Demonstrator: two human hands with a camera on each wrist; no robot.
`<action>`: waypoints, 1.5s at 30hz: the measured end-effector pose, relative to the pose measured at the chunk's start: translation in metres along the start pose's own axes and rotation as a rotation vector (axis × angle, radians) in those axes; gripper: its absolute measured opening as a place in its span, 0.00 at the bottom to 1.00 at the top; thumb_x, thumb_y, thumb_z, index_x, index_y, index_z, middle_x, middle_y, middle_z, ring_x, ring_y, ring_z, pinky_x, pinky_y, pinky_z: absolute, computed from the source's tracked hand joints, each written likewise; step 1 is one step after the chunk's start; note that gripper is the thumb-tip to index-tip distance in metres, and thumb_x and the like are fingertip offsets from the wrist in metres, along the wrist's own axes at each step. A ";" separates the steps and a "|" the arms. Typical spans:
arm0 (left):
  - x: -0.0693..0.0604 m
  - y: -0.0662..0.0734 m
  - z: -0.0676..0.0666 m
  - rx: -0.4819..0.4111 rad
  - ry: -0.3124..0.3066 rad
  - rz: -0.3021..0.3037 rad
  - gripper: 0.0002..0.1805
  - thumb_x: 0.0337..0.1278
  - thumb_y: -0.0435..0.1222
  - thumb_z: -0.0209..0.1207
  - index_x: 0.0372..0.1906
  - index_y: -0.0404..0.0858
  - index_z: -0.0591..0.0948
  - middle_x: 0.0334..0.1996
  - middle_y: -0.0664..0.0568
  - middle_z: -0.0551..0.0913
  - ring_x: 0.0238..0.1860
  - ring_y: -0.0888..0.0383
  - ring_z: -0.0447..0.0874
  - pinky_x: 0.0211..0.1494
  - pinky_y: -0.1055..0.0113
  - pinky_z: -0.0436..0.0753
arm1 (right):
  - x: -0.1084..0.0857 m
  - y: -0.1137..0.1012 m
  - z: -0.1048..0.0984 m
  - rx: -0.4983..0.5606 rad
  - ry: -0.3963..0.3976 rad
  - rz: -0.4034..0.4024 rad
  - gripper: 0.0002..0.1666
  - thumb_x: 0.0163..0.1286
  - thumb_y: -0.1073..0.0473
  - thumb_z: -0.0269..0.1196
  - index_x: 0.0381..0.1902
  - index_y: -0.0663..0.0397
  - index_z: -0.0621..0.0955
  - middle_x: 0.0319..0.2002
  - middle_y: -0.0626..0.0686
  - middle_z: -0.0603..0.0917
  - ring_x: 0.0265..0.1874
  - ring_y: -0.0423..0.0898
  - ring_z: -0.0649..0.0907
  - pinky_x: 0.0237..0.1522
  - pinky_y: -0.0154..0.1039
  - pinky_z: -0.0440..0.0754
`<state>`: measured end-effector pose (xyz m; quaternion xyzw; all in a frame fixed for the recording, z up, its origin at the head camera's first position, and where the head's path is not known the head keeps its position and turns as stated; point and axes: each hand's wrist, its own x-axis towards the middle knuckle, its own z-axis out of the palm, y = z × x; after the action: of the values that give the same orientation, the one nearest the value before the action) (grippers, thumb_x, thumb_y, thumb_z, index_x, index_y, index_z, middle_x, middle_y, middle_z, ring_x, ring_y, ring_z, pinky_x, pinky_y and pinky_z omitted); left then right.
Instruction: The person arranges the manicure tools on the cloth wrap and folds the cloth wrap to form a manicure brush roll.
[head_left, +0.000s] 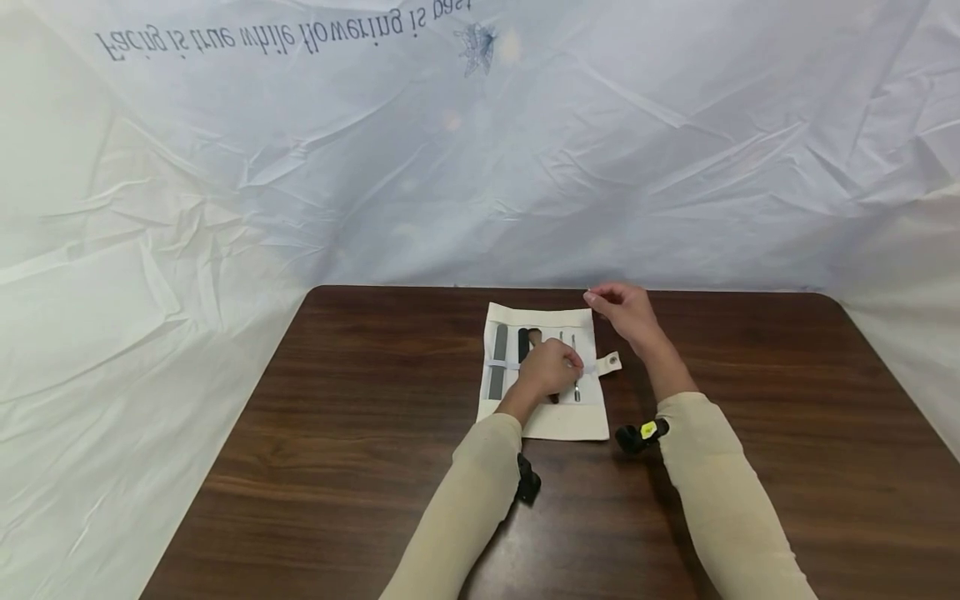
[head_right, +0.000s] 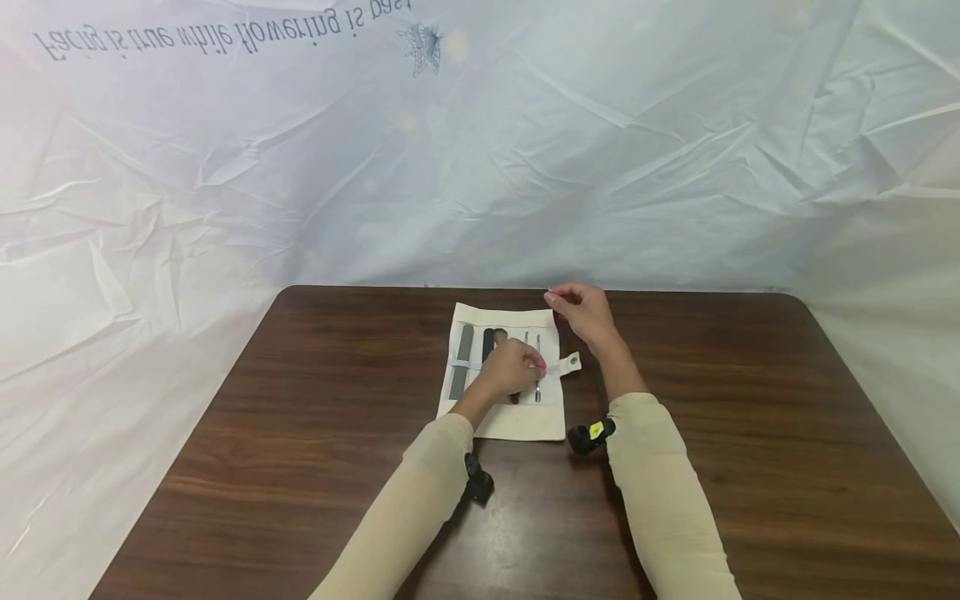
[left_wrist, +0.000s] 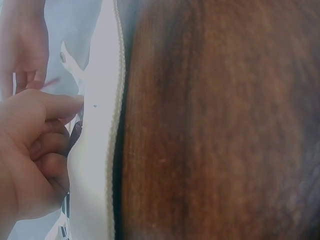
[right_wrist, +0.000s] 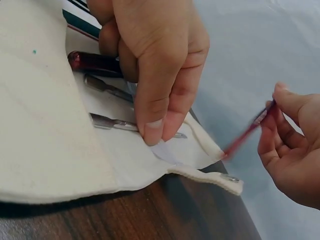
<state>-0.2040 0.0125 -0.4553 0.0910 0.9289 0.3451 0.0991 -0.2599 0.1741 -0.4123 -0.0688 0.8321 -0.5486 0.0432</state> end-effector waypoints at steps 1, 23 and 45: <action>0.000 0.000 0.000 0.001 -0.001 0.001 0.07 0.64 0.37 0.63 0.38 0.44 0.91 0.38 0.56 0.92 0.27 0.64 0.77 0.31 0.72 0.72 | 0.001 0.001 0.001 0.006 -0.008 0.002 0.24 0.75 0.53 0.63 0.56 0.70 0.80 0.36 0.33 0.80 0.35 0.30 0.80 0.44 0.29 0.82; 0.001 0.000 0.000 -0.005 -0.009 0.013 0.08 0.64 0.37 0.62 0.36 0.45 0.91 0.39 0.56 0.92 0.27 0.63 0.77 0.29 0.72 0.72 | 0.000 0.018 -0.006 -0.354 -0.324 0.256 0.19 0.76 0.53 0.59 0.46 0.65 0.87 0.38 0.50 0.85 0.30 0.41 0.78 0.37 0.37 0.77; 0.003 -0.021 -0.038 -0.237 0.056 -0.014 0.10 0.68 0.38 0.60 0.44 0.40 0.90 0.42 0.48 0.90 0.27 0.62 0.77 0.34 0.71 0.76 | -0.026 0.022 -0.022 -0.360 -0.425 0.269 0.32 0.82 0.44 0.48 0.54 0.70 0.80 0.24 0.45 0.77 0.23 0.38 0.77 0.32 0.37 0.80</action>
<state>-0.2185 -0.0266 -0.4411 0.0625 0.8847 0.4539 0.0855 -0.2394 0.2071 -0.4238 -0.0779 0.8899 -0.3551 0.2757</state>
